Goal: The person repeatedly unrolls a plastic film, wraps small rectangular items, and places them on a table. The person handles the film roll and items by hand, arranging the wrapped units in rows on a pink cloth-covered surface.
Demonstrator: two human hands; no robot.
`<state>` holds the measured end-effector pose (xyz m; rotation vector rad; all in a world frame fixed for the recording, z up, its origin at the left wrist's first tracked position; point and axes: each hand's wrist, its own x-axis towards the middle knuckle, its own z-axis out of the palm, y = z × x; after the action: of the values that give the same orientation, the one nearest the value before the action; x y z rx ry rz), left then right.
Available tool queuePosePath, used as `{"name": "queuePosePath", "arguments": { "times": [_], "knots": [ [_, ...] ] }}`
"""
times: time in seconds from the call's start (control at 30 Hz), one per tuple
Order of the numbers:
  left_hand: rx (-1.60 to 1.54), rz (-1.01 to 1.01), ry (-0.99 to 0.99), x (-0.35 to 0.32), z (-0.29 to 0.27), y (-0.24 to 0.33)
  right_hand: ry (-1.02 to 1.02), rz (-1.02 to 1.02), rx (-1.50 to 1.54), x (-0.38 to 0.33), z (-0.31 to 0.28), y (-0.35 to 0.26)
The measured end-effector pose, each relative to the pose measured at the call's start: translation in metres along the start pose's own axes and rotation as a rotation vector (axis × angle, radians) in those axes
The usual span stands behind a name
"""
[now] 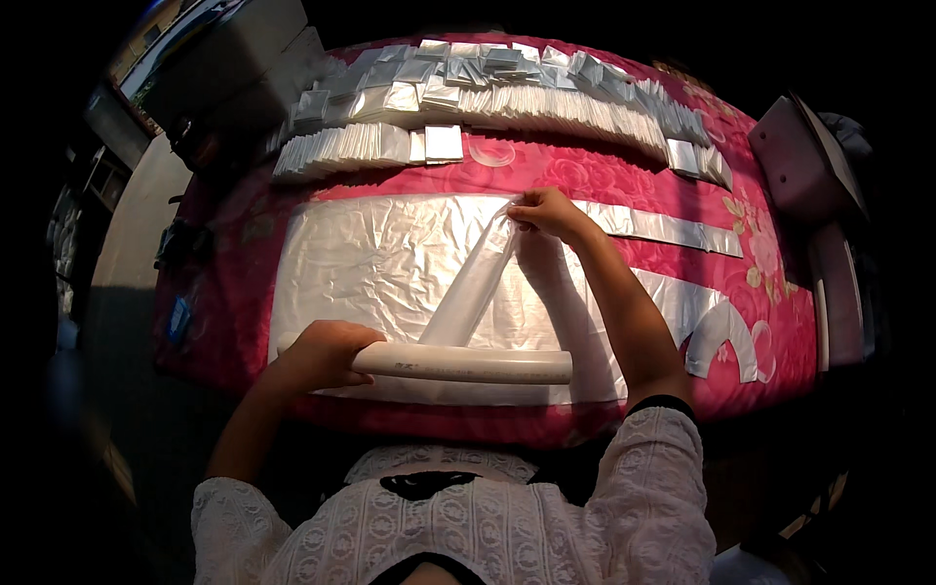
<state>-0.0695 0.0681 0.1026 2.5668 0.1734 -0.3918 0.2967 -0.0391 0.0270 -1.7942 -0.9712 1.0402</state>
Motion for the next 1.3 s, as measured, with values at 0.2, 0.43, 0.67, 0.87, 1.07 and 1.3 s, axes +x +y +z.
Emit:
{"name": "queuePosePath", "arguments": {
  "times": [0.2,0.43,0.67,0.87,1.07,1.3],
  "knots": [
    [0.007,0.566,0.474,0.057,0.044,0.014,-0.147,-0.027,0.079,0.022,0.01,-0.003],
    [0.152,0.546,0.054,0.043,0.089,0.022,-0.327,0.061,-0.053,0.032,-0.006,-0.015],
    [0.163,0.525,0.105,0.042,0.094,0.026,0.298,-0.127,-0.322,-0.004,0.004,-0.022],
    [0.19,0.496,0.138,0.04,0.102,0.037,0.01,-0.432,-0.635,-0.147,0.098,-0.02],
    [0.199,0.457,0.124,0.038,0.103,0.041,0.27,-0.431,-0.685,-0.143,0.053,0.007],
    [0.075,0.469,0.165,0.036,0.096,0.03,0.416,-0.205,-0.46,-0.152,-0.001,0.012]
  ]
}}
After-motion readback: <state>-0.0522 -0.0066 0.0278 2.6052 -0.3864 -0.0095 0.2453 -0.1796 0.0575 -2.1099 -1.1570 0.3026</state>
